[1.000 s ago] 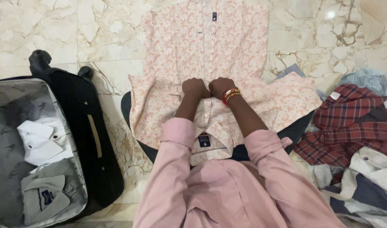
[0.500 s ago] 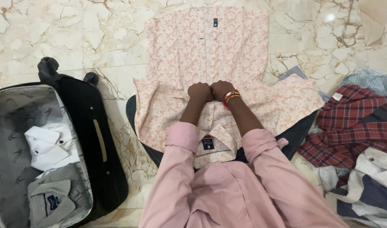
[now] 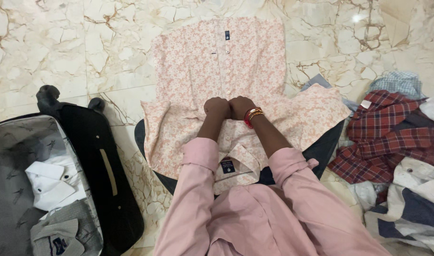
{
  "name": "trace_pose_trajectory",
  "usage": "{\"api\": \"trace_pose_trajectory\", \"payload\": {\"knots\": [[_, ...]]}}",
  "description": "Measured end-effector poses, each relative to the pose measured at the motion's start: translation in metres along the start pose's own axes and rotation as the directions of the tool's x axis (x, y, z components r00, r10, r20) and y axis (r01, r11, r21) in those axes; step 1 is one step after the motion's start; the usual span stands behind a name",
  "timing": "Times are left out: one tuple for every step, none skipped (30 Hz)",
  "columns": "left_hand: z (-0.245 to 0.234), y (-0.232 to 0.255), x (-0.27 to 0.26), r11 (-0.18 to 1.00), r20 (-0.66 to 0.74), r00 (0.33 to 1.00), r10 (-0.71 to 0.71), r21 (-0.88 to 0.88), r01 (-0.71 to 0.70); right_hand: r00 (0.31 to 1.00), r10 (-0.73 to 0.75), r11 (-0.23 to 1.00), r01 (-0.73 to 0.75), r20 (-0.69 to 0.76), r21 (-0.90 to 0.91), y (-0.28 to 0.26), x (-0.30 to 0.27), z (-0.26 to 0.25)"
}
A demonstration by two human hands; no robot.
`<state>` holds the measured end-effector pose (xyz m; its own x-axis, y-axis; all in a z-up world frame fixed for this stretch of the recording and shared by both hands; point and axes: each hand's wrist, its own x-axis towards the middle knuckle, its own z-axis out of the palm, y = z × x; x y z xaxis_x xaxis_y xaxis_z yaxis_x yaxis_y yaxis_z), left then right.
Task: The person buttons a shirt while sitting on the floor next to a suitcase and then folds the shirt.
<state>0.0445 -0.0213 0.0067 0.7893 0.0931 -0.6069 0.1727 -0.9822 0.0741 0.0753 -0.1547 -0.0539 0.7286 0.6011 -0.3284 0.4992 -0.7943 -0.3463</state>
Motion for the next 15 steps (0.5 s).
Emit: {"api": "trace_pose_trajectory", "payload": {"knots": [[0.003, -0.005, 0.004, 1.0, -0.041, 0.999, 0.031, 0.006, -0.031, 0.997, -0.03, 0.999, 0.033, -0.072, 0.028, 0.002, 0.0, 0.0], [0.009, -0.015, 0.008, 1.0, -0.04, 0.999, 0.021, 0.002, -0.021, 0.988, -0.067, 0.996, 0.075, -0.137, 0.054, 0.0, 0.0, 0.003], [0.013, -0.025, 0.014, 0.993, -0.04, 0.999, 0.025, -0.117, -0.03, 0.988, -0.076, 0.995, 0.084, -0.133, 0.054, -0.001, -0.002, 0.003], [0.014, -0.034, 0.021, 0.972, -0.047, 0.998, 0.033, -0.229, -0.043, 0.985, -0.061, 0.987, 0.084, -0.163, 0.134, 0.0, -0.004, 0.001], [0.015, -0.042, 0.027, 0.973, -0.051, 0.998, 0.027, -0.228, -0.038, 0.981, -0.044, 0.973, 0.085, -0.19, 0.214, -0.001, -0.005, -0.002], [0.017, -0.047, 0.029, 0.925, -0.114, 0.993, 0.014, -0.376, -0.056, 0.981, -0.049, 0.973, 0.09, -0.19, 0.214, -0.004, -0.007, -0.005], [0.018, -0.051, 0.029, 0.855, -0.175, 0.985, -0.009, -0.512, -0.083, 0.971, -0.031, 0.967, 0.09, -0.238, 0.24, -0.006, -0.01, -0.006], [0.02, -0.05, 0.025, 0.853, -0.175, 0.984, -0.012, -0.516, -0.082, 0.959, -0.012, 0.961, 0.09, -0.283, 0.263, -0.007, -0.013, -0.008], [0.022, -0.049, 0.019, 0.746, -0.185, 0.981, -0.054, -0.661, -0.083, 0.959, -0.016, 0.961, 0.092, -0.281, 0.26, -0.009, -0.016, -0.008], [0.018, -0.047, 0.015, 0.615, -0.192, 0.977, -0.095, -0.783, -0.094, 0.943, -0.032, 0.952, 0.13, -0.332, 0.277, -0.01, -0.018, -0.01], [0.013, -0.046, 0.013, 0.613, -0.197, 0.976, -0.095, -0.784, -0.099, 0.923, -0.047, 0.942, 0.168, -0.381, 0.292, -0.01, -0.017, -0.013], [0.013, -0.045, 0.009, 0.603, -0.244, 0.965, -0.098, -0.786, -0.137, 0.923, -0.046, 0.942, 0.168, -0.381, 0.292, -0.01, -0.019, -0.014], [0.013, -0.044, 0.008, 0.594, -0.29, 0.952, -0.101, -0.785, -0.176, 0.92, -0.066, 0.941, 0.187, -0.386, 0.283, -0.009, -0.02, -0.015], [0.014, -0.044, 0.006, 0.594, -0.288, 0.952, -0.101, -0.785, -0.174, 0.917, -0.086, 0.938, 0.206, -0.39, 0.277, -0.01, -0.021, -0.016], [0.016, -0.045, 0.006, 0.541, -0.262, 0.961, -0.094, -0.823, -0.171, 0.917, -0.086, 0.938, 0.206, -0.389, 0.279, -0.011, -0.022, -0.016]]}}
